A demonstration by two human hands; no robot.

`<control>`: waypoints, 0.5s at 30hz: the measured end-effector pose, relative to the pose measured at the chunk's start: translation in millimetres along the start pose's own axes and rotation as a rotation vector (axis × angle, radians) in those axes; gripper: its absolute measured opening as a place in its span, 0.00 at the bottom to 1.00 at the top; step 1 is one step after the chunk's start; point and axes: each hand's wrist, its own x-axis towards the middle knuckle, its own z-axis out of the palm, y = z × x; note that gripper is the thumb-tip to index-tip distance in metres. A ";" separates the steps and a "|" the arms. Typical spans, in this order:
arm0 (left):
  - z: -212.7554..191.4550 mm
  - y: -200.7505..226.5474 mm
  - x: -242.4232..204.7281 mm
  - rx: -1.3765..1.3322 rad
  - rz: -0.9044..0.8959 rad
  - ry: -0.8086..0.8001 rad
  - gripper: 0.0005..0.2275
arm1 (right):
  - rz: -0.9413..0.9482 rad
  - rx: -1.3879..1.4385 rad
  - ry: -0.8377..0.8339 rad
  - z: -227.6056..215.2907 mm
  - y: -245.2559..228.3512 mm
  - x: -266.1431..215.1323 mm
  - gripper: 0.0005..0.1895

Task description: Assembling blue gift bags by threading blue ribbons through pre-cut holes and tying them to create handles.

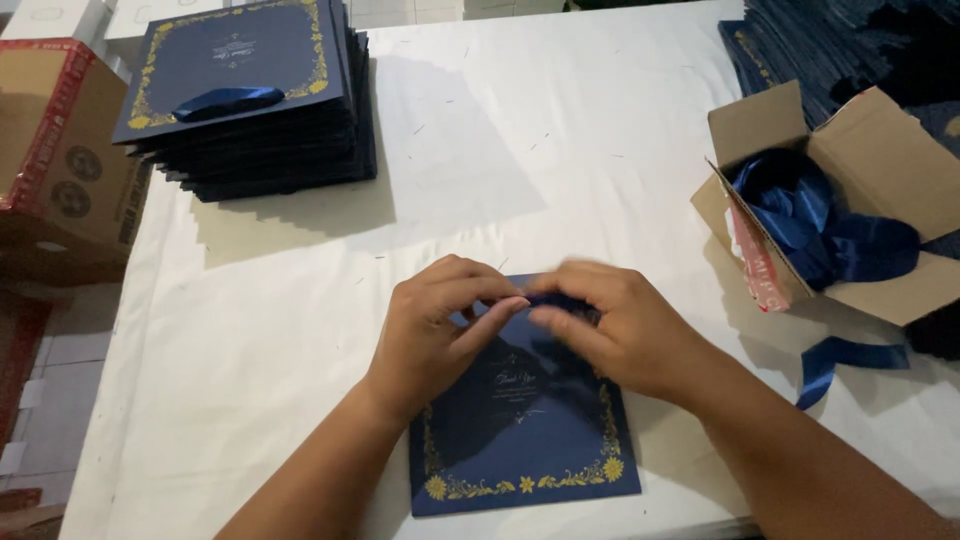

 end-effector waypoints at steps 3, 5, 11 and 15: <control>3.7 -2.3 -2.2 0.034 -0.001 0.017 0.02 | -0.114 -0.074 0.121 4.7 -1.4 -1.6 0.24; 5.0 -4.8 -3.0 0.054 0.008 0.014 0.02 | -0.146 -0.104 0.188 7.5 -0.2 -2.6 0.25; 3.7 -3.4 -0.7 0.112 -0.011 -0.031 0.02 | -0.049 -0.012 0.132 6.7 -4.6 -1.8 0.06; 3.5 -2.7 -1.3 0.116 -0.019 -0.024 0.02 | -0.036 -0.047 0.149 9.0 -4.5 -3.3 0.03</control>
